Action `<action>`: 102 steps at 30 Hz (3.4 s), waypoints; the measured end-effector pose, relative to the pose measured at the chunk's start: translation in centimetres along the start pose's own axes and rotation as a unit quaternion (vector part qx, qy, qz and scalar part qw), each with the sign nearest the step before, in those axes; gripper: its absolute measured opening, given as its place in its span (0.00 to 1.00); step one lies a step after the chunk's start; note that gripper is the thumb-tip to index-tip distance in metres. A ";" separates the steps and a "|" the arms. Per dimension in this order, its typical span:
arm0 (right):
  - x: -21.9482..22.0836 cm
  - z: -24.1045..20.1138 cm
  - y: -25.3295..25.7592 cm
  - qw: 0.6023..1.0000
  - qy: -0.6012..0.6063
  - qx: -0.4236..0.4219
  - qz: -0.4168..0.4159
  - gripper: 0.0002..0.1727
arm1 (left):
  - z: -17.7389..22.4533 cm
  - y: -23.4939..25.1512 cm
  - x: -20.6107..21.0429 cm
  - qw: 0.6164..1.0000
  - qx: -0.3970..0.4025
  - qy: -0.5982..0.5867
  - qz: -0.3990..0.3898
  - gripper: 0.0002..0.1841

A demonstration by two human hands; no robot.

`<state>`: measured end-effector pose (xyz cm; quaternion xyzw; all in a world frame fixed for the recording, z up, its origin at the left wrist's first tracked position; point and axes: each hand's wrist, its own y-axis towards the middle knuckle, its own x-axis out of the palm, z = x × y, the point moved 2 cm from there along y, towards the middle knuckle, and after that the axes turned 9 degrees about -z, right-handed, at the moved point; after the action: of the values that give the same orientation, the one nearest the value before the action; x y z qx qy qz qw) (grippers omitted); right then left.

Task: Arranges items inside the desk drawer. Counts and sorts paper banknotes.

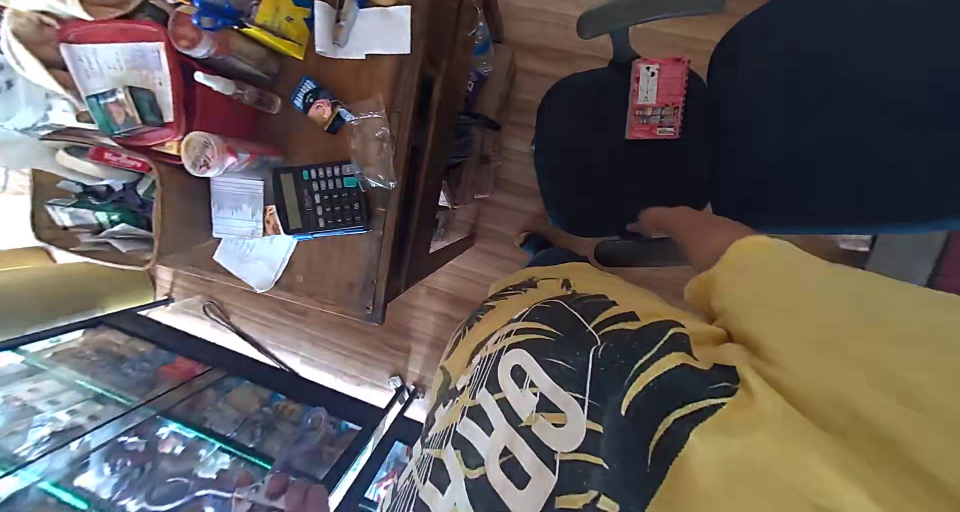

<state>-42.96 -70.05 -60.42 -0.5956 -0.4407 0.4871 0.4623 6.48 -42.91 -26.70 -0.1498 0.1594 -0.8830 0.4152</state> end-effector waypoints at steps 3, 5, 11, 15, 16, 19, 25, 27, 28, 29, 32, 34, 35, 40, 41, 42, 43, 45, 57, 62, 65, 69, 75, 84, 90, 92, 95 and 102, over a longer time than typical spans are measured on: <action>2.5 4.3 3.0 0.993 0.065 0.052 -0.081 0.46 | 1.0 2.2 0.9 0.999 0.005 0.028 -0.032 0.43; 3.9 5.4 4.3 0.994 0.086 0.049 -0.046 0.48 | 1.8 3.9 1.9 0.995 0.004 0.077 -0.071 0.47; 6.2 8.5 6.5 0.998 0.055 -0.019 0.007 0.45 | 4.2 8.3 4.8 0.981 -0.005 0.095 -0.171 0.59; 6.2 7.6 1.9 0.997 0.067 0.004 -0.042 0.43 | 4.7 9.9 3.7 0.994 -0.008 0.014 -0.113 0.53; 6.7 7.9 1.8 0.997 0.069 0.005 -0.041 0.42 | 4.6 10.2 3.0 0.995 -0.002 -0.003 -0.097 0.51; 9.2 9.4 3.0 0.997 0.069 -0.013 -0.001 0.39 | 4.3 9.9 1.1 0.998 0.023 -0.031 -0.051 0.47; 11.6 10.9 6.5 0.997 0.023 0.072 0.004 0.34 | 3.1 9.1 -3.8 0.987 0.041 -0.083 -0.128 0.44; 9.9 7.3 4.4 0.998 0.025 0.062 0.014 0.30 | 2.2 9.2 -4.5 0.983 0.039 -0.084 -0.160 0.31; 8.3 4.1 2.2 0.998 0.038 0.036 0.027 0.27 | 1.7 9.1 -4.3 0.986 0.039 -0.060 -0.154 0.24; 6.4 0.3 -0.4 0.998 0.049 0.001 0.041 0.26 | 1.4 8.8 -3.7 0.991 0.032 -0.012 -0.128 0.17; 0.8 -11.7 -5.2 0.982 0.006 -0.160 0.098 0.24 | 1.3 9.0 -0.8 0.977 0.007 0.187 -0.099 0.31; -2.6 -20.0 -8.5 0.951 -0.045 -0.279 0.124 0.24 | 1.2 10.0 1.0 0.950 0.011 0.276 -0.147 0.44; -4.0 -23.9 -10.5 0.932 -0.061 -0.333 0.129 0.25 | 1.1 10.6 2.0 0.932 0.016 0.317 -0.177 0.45; -7.8 -38.1 -18.9 0.816 -0.037 -0.573 0.071 0.36 | 1.5 14.4 8.9 0.830 -0.008 0.466 -0.307 0.40; -8.5 -39.7 -19.6 0.785 -0.050 -0.615 0.053 0.38 | 1.6 15.3 10.4 0.821 -0.018 0.468 -0.328 0.39; -9.4 -40.9 -19.9 0.754 -0.074 -0.652 0.034 0.39 | 1.6 16.1 11.9 0.818 -0.023 0.458 -0.346 0.38; -10.7 -41.9 -20.1 0.725 -0.104 -0.681 0.014 0.35 | 1.6 17.0 13.3 0.822 -0.025 0.440 -0.359 0.38; -13.6 -43.3 -20.1 0.695 -0.136 -0.706 -0.025 0.22 | 1.3 18.5 15.8 0.842 -0.029 0.394 -0.369 0.37; -40.1 -43.8 -22.4 0.733 -0.032 -0.630 0.255 0.14 | -5.3 25.4 18.6 0.919 0.205 0.318 -0.112 0.24; -46.4 -45.2 -24.3 0.686 0.033 -0.612 0.393 0.10 | -11.4 25.7 17.6 0.904 0.304 0.276 -0.118 0.13; -45.3 -48.1 -24.6 0.668 0.004 -0.638 0.383 0.08 | -14.2 26.4 17.2 0.873 0.373 0.301 -0.089 0.11; -43.9 -54.0 -24.0 0.705 -0.129 -0.584 0.381 0.14 | -16.2 26.6 17.0 0.839 0.435 0.326 -0.023 0.11; -42.3 -61.2 -18.7 0.773 -0.259 -0.486 0.316 0.17 | -16.3 26.6 18.4 0.768 0.447 0.458 -0.031 0.14; -40.8 -55.4 -19.6 0.695 -0.306 -0.510 0.403 0.27 | -16.9 27.1 20.9 0.641 0.387 0.660 -0.059 0.27; -34.1 -49.0 -17.2 0.608 -0.380 -0.652 0.249 0.16 | -17.3 27.0 20.9 0.650 0.387 0.652 -0.060 0.29; -32.7 -47.6 -15.6 0.660 -0.414 -0.617 0.111 0.12 | -17.3 26.9 20.8 0.656 0.389 0.644 -0.065 0.28; -31.1 -44.6 -12.3 0.732 -0.465 -0.496 -0.045 0.11 | -17.6 26.9 20.6 0.648 0.401 0.645 -0.060 0.29; -26.7 -40.0 -6.3 0.856 -0.270 -0.433 0.083 0.22 | -18.2 26.6 20.0 0.560 0.492 0.666 -0.027 0.16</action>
<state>-7.63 -99.82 -45.74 -0.6150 -0.6633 0.4259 -0.0218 5.29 -71.70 -51.35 0.7044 -0.0722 -0.6839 0.1757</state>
